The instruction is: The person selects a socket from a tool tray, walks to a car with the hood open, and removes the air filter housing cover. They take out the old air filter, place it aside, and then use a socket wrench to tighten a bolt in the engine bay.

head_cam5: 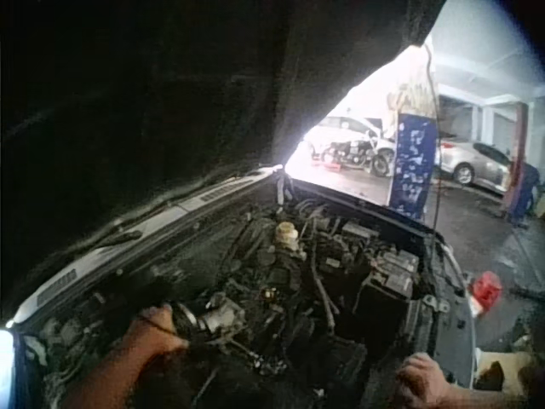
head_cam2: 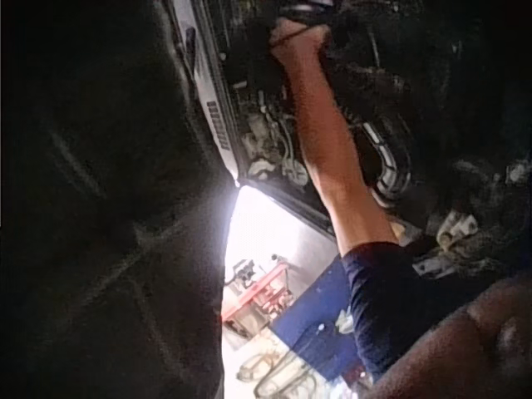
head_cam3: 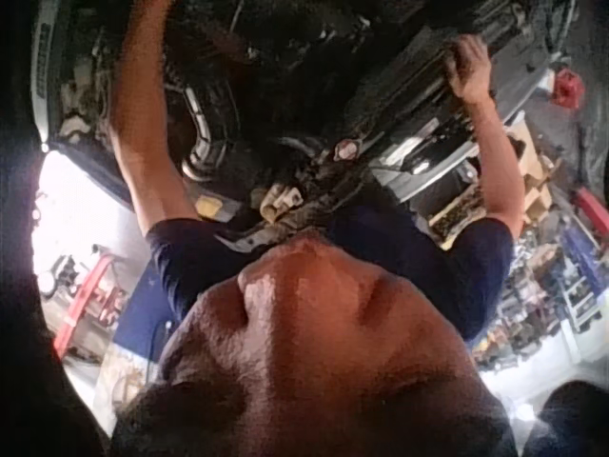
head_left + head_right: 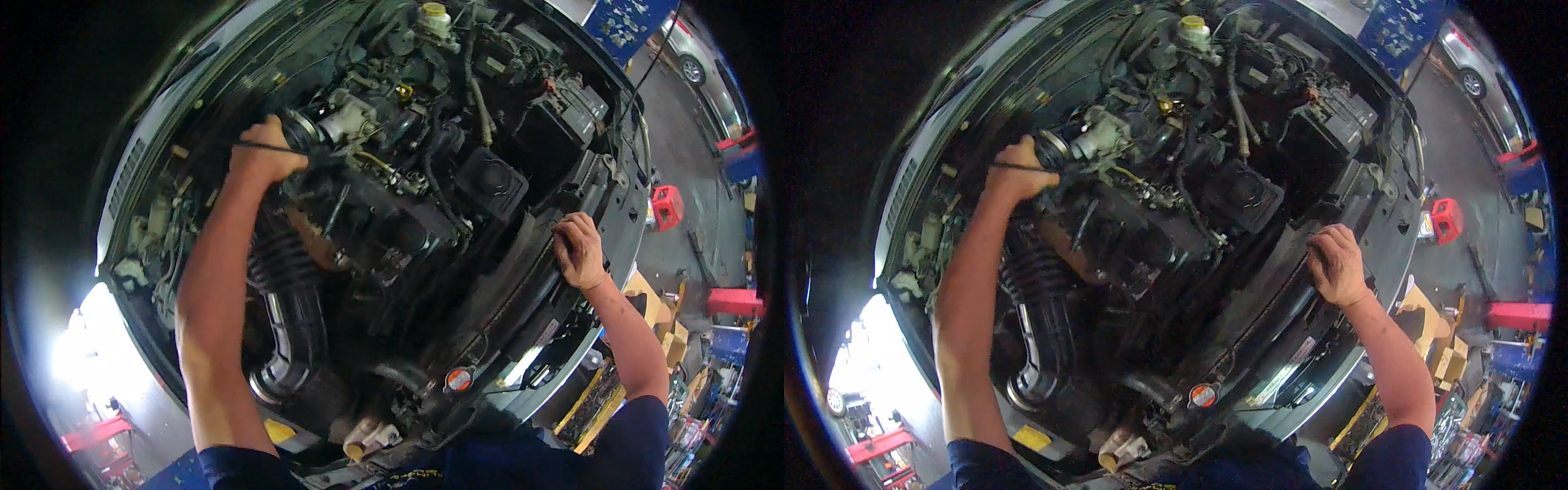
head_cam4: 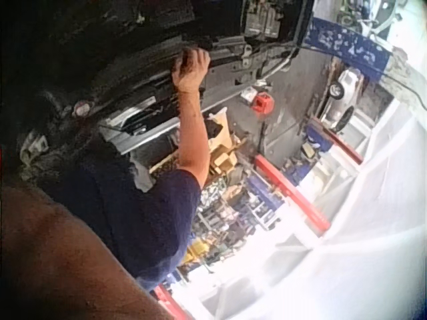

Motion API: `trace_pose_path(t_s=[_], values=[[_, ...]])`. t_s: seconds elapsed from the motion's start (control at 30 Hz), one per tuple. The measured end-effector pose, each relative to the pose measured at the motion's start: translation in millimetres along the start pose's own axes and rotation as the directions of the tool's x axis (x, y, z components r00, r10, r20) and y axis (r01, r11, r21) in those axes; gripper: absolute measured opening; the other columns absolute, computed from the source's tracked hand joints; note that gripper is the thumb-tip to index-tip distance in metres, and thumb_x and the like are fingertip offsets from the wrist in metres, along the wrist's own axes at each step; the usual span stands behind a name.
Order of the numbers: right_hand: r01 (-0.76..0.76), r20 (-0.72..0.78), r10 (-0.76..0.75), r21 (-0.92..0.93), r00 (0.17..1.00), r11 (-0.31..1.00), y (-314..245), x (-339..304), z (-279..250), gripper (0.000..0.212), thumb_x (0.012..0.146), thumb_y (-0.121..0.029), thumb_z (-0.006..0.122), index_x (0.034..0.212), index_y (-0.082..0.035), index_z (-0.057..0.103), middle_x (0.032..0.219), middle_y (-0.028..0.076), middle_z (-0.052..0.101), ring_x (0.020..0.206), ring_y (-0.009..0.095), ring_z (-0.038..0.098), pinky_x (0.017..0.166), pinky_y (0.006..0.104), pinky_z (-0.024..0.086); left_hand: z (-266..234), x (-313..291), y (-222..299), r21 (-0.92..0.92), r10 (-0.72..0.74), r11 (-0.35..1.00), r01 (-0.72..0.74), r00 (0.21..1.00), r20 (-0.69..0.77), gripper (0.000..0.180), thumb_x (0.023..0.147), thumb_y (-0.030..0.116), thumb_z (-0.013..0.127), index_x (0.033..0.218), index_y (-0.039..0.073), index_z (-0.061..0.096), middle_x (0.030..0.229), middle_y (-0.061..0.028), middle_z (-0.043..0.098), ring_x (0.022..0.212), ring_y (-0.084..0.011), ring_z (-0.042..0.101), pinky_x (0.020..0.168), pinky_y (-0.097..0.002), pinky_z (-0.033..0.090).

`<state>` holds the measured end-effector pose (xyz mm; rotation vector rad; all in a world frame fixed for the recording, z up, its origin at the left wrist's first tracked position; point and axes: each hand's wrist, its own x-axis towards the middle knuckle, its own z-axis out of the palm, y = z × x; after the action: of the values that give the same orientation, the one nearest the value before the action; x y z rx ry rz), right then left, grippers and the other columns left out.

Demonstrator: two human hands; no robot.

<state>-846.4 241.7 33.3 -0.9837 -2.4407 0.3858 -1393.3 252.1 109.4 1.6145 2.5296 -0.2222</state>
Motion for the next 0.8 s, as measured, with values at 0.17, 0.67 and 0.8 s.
trace_pose_path(t_s=[0.17,0.67,0.8], values=[[0.025,0.004,-0.025,-0.048,1.0,0.999,-6,1,0,0.019,0.079,-0.004,0.067,0.097,-0.002,0.066,0.093,0.016,0.062,0.093,0.04,0.058,0.087,0.0462,0.047,2,4,-15,0.043,-0.104,0.994,0.101,0.992,0.074,0.103,0.075,0.059,0.085,0.149,0.0,0.043,0.138,-0.0242,0.063,0.123,-0.0395,0.066,0.102,-0.0469,0.057],[0.03,0.018,-0.028,-0.106,0.999,0.994,2,-7,10,0.015,0.092,-0.007,0.059,0.102,0.001,0.066,0.102,0.019,0.064,0.1,0.041,0.059,0.092,0.0463,0.047,31,-141,-75,0.234,0.325,0.928,-0.289,0.937,-0.132,0.087,0.099,0.059,0.061,0.158,-0.001,0.037,0.166,-0.0243,0.034,0.152,-0.0393,0.036,0.124,-0.0512,0.031],[0.008,0.047,-0.003,-0.097,0.999,0.995,6,-7,9,0.017,0.095,-0.011,0.06,0.106,0.001,0.065,0.102,0.019,0.063,0.102,0.042,0.059,0.092,0.0472,0.047,8,-263,-104,-0.084,0.203,0.967,-0.24,0.928,-0.312,0.072,0.094,0.039,0.074,0.151,0.001,0.05,0.15,-0.0251,0.054,0.14,-0.0417,0.052,0.117,-0.0452,0.041]])
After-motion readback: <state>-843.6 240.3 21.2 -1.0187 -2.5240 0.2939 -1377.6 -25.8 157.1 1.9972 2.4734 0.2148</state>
